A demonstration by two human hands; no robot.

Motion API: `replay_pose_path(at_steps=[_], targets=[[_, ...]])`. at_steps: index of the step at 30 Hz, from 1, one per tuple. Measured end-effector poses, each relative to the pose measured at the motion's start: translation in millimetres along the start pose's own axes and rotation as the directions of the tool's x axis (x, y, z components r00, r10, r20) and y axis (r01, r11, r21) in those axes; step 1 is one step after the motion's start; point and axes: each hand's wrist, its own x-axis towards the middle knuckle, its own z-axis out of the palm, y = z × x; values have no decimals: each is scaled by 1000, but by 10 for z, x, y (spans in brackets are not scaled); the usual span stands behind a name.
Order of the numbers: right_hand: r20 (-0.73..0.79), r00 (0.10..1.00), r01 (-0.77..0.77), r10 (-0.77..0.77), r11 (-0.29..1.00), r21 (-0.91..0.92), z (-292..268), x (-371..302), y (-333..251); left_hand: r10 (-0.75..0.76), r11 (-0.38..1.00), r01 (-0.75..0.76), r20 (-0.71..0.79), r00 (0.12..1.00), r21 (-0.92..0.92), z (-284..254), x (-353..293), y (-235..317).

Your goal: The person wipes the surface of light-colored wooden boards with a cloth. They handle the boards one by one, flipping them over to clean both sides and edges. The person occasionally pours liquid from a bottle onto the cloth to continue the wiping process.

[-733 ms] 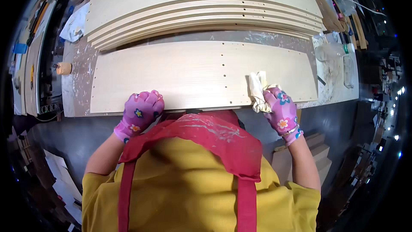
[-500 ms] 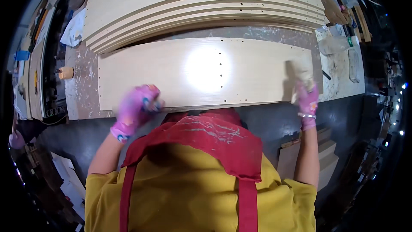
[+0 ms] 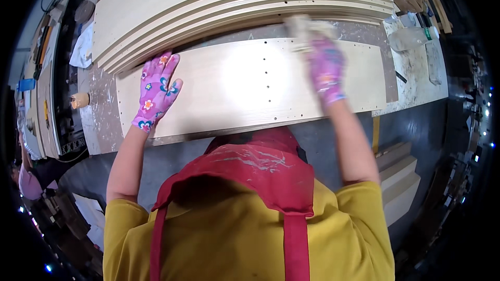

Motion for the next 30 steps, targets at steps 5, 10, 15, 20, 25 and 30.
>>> replay_pose_path(at_steps=[5,10,15,20,25,30], targets=[[-55,864,-482,501,853,198,-1009,-590,1731,-11,1000,12,9,1000,-25,17,103,24],[-156,987,-15,-40,942,-336,-1095,-1172,513,-43,999,43,-2,999,10,22,52,71],[158,986,55,-56,998,11,-696,-1233,-276,33,999,-34,-33,999,-27,28,82,141],[-154,973,-171,170,985,8,-695,-847,854,5,1000,-5,7,1000,-19,70,63,133],[-49,942,334,-333,906,259,-365,-453,-222,32,1000,-32,6,999,-2,67,103,168],[-175,939,303,-297,953,10,-206,-68,482,-29,999,28,26,999,31,70,92,169]])
